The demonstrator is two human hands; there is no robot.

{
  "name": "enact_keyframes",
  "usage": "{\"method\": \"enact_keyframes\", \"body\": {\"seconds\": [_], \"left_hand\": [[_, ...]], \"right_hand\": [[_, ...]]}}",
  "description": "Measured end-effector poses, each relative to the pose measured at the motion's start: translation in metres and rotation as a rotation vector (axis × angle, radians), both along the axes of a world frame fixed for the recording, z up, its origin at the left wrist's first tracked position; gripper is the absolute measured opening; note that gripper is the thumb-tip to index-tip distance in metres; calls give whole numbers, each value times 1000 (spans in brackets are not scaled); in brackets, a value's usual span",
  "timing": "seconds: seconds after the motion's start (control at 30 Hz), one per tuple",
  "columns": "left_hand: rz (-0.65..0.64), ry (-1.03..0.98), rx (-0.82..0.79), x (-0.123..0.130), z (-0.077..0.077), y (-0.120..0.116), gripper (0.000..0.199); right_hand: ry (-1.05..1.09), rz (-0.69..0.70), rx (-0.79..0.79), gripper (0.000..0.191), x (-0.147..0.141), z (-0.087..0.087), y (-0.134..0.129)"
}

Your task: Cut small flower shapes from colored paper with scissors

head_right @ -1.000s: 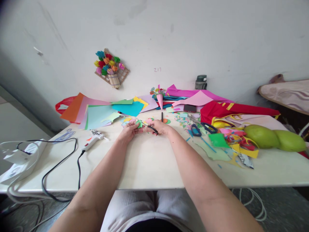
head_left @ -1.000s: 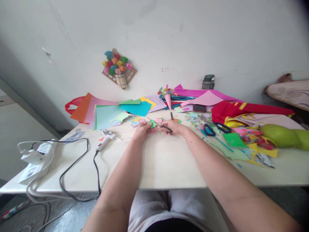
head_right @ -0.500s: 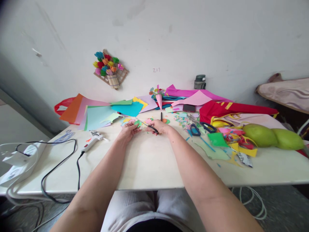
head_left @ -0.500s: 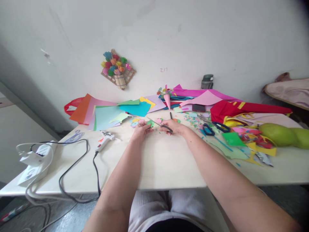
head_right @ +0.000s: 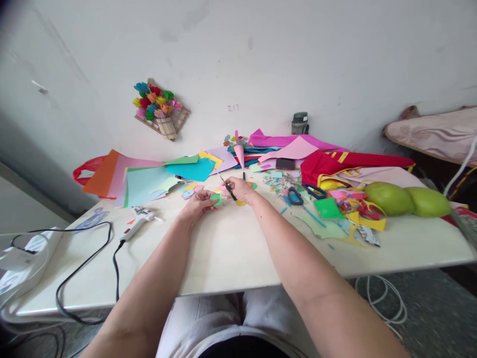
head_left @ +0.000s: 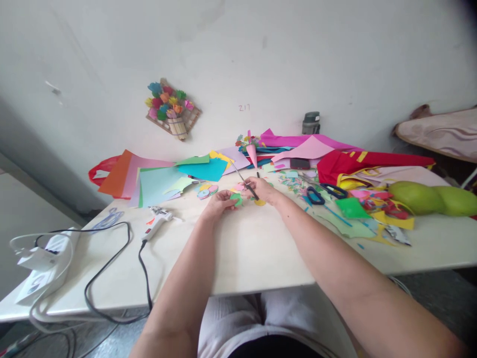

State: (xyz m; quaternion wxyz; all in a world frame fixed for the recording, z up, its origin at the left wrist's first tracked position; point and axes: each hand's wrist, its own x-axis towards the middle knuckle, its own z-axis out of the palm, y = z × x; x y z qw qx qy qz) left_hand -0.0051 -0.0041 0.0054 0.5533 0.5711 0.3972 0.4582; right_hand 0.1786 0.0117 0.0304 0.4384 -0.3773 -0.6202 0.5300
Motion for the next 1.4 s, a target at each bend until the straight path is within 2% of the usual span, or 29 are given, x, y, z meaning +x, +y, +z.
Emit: {"method": "enact_keyframes", "body": {"seconds": [0.2, 0.37, 0.53, 0.9, 1.13, 1.4], "left_hand": [[-29, 84, 7, 3, -1, 0, 30], [-13, 88, -22, 3, 0, -1, 29], [45, -45, -17, 3, 2, -3, 29], [131, -108, -3, 0, 0, 1, 34], [207, -180, -6, -2, 2, 2, 37], [219, -276, 18, -3, 2, 1, 39]], "right_hand": [[10, 50, 75, 30, -7, -6, 4], [16, -57, 125, 28, -10, -3, 2], [18, -118, 72, 28, -12, 1, -3], [50, -59, -35, 25, -14, -2, -3], [-101, 27, -124, 22, 0, 2, -5], [-305, 178, -80, 22, 8, 4, -7]]}}
